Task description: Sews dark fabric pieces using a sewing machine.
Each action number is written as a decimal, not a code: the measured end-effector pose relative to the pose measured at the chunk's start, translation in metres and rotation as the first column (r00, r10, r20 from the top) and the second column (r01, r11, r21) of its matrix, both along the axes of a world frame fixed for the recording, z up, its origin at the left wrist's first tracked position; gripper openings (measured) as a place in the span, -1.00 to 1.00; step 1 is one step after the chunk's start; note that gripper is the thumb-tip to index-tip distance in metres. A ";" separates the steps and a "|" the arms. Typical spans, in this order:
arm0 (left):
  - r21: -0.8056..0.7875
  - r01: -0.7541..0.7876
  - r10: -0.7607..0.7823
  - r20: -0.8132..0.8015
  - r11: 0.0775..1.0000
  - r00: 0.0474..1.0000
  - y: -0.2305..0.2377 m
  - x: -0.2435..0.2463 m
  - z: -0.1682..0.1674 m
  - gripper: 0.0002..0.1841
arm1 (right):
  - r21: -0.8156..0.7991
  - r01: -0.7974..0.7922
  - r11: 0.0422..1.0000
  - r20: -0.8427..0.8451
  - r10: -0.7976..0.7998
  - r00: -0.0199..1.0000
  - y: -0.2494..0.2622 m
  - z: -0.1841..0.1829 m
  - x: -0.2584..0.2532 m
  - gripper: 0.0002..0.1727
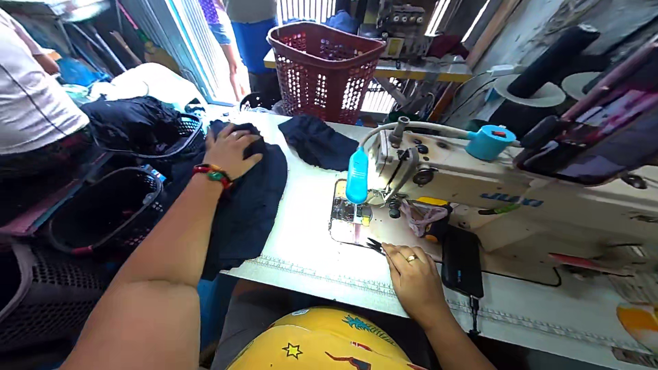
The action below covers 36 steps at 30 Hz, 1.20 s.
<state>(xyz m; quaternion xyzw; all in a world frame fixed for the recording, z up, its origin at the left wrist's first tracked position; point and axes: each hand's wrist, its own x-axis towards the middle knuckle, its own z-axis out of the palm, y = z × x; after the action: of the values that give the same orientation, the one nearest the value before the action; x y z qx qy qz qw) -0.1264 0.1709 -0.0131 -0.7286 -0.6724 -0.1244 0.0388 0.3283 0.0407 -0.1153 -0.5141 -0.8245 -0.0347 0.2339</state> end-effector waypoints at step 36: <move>-0.070 -0.600 0.320 0.891 0.797 0.321 -0.109 -0.085 0.035 -0.55 | 0.080 -0.117 0.990 -0.177 0.130 0.976 -0.009 0.045 -0.021 -0.60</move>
<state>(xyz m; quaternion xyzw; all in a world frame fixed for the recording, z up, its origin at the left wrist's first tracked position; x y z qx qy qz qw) -0.2117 0.0618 0.0216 -0.3222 -0.7502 -0.5508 -0.1733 0.3075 0.0313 -0.0707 -0.4546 -0.8283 -0.0014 0.3277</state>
